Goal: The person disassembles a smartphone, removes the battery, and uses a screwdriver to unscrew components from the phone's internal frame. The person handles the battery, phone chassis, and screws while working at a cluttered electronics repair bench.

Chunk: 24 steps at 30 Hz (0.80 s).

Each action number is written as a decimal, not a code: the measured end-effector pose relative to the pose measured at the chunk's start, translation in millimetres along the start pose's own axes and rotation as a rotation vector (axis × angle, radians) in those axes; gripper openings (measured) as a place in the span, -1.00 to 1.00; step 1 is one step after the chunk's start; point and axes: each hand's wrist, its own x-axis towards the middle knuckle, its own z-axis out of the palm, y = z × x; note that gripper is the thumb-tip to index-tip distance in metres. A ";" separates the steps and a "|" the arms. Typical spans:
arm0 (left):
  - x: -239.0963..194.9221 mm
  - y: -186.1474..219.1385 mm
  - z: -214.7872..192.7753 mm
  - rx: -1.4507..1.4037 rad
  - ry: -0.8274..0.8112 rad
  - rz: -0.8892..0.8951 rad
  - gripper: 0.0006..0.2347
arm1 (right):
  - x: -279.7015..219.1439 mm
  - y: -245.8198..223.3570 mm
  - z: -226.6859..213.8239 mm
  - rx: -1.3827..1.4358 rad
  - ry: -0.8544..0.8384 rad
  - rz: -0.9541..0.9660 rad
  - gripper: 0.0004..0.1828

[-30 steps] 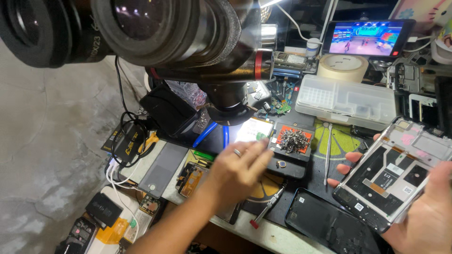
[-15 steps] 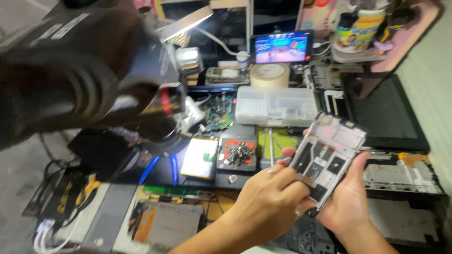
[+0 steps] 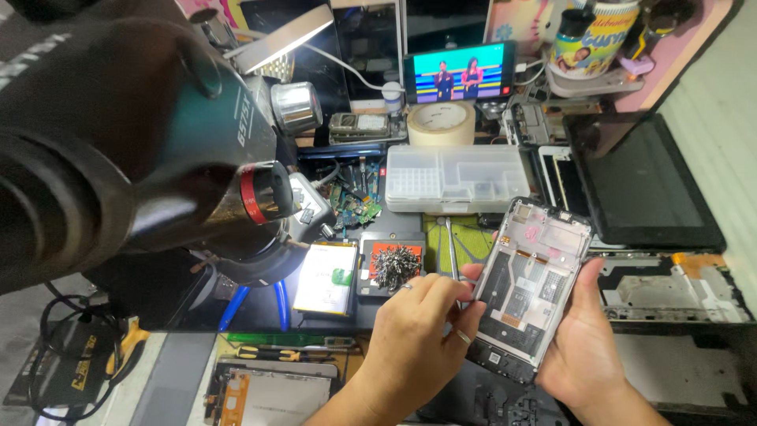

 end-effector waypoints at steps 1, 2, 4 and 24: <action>-0.3 -2.5 0.4 -0.018 0.013 0.016 -0.85 | 1.2 0.3 0.5 -0.005 0.020 0.010 0.12; -1.3 -4.1 0.7 -0.068 -0.008 -0.055 -0.85 | 1.7 1.2 0.9 -0.010 0.040 0.021 0.12; -3.8 -6.2 2.0 -0.168 -0.044 -0.196 -0.86 | 1.7 2.5 0.4 -0.005 0.038 0.028 0.12; -10.0 -18.5 12.6 -0.563 -0.132 -0.357 -0.91 | 10.8 9.2 -29.8 0.005 -0.134 -0.119 0.25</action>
